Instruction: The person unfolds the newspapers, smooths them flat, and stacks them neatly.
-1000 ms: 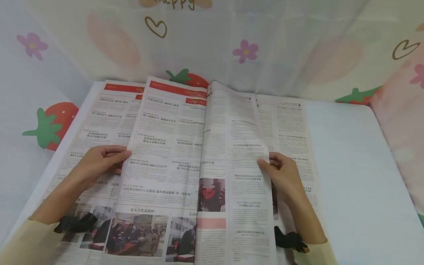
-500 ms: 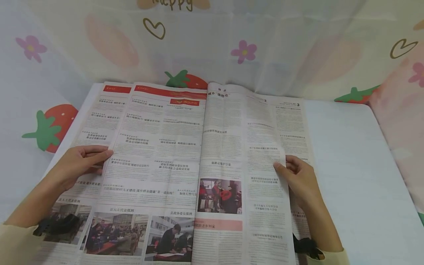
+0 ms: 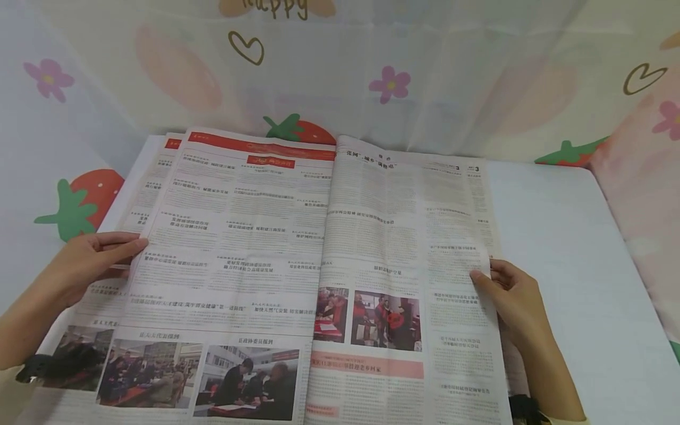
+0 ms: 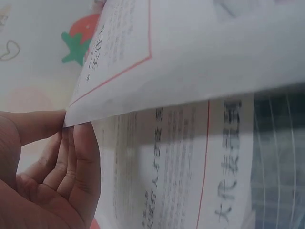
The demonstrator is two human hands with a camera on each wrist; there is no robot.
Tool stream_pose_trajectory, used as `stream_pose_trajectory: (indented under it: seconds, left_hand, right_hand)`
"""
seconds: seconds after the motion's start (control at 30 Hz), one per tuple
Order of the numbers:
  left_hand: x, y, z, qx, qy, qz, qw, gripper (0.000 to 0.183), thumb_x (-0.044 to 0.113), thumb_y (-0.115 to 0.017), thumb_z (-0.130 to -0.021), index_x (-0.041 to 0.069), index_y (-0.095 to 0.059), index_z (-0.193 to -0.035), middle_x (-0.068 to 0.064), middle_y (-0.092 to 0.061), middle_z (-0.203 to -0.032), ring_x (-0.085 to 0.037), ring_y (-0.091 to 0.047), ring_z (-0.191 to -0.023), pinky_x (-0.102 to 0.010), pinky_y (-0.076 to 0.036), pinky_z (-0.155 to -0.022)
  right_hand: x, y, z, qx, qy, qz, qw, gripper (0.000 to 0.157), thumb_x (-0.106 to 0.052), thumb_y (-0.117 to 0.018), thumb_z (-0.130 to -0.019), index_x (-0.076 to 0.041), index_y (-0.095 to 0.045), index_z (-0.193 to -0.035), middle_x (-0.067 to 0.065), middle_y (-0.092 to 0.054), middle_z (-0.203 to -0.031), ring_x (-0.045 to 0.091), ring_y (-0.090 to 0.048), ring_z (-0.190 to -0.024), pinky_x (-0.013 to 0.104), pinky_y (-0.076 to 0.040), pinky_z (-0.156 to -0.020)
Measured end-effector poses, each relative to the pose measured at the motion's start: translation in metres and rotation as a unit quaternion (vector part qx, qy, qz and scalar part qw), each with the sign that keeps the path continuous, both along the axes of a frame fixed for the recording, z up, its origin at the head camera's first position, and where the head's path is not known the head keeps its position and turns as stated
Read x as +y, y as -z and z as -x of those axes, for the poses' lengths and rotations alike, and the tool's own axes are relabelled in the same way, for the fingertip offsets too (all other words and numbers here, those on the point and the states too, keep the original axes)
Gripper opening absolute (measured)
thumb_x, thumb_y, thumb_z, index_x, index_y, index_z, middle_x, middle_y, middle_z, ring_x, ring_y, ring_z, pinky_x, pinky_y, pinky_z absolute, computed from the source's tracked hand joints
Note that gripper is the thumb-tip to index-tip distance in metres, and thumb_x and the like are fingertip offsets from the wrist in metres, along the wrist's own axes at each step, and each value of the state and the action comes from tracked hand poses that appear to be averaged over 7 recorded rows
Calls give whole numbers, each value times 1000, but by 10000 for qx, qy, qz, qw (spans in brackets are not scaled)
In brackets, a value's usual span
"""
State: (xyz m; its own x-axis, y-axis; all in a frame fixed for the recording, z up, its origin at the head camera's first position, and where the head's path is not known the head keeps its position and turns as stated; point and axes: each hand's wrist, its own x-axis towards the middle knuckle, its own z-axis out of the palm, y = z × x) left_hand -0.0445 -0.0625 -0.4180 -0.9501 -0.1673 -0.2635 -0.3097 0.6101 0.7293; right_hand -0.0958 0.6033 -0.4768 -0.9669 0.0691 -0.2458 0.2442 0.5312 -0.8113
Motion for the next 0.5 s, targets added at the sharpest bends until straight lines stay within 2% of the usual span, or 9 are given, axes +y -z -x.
stream_pose_trajectory:
  seconds: [0.1,0.2,0.5]
  left_hand:
    - [2,0,0,19,-85,214,9997,73,46,-66,-104,-11,-53,-147,11,-72,-102,6,-67,-82,-21,-60,-73]
    - [1,-1,0,30,-141,337,9993,74,47,-67,-103,-12,-53,-147,6,-73,-105,6,-66,-82,-21,-60,-72]
    - [6,-4,-2,59,-244,654,9975,76,46,-65,-104,-14,-50,-148,-2,-75,-108,4,-66,-81,-20,-59,-70]
  right_hand:
    - [12,5,0,-19,24,-117,9999,73,-42,-62,-107,5,-41,-157,10,-67,-122,2,-72,-77,28,-62,-67]
    - [19,14,2,44,11,-117,9999,74,-43,-62,-107,6,-41,-157,21,-63,-132,2,-71,-77,27,-62,-67]
    - [35,37,8,343,22,-186,9992,71,-44,-56,-109,8,-42,-156,29,-60,-136,1,-69,-77,28,-62,-65]
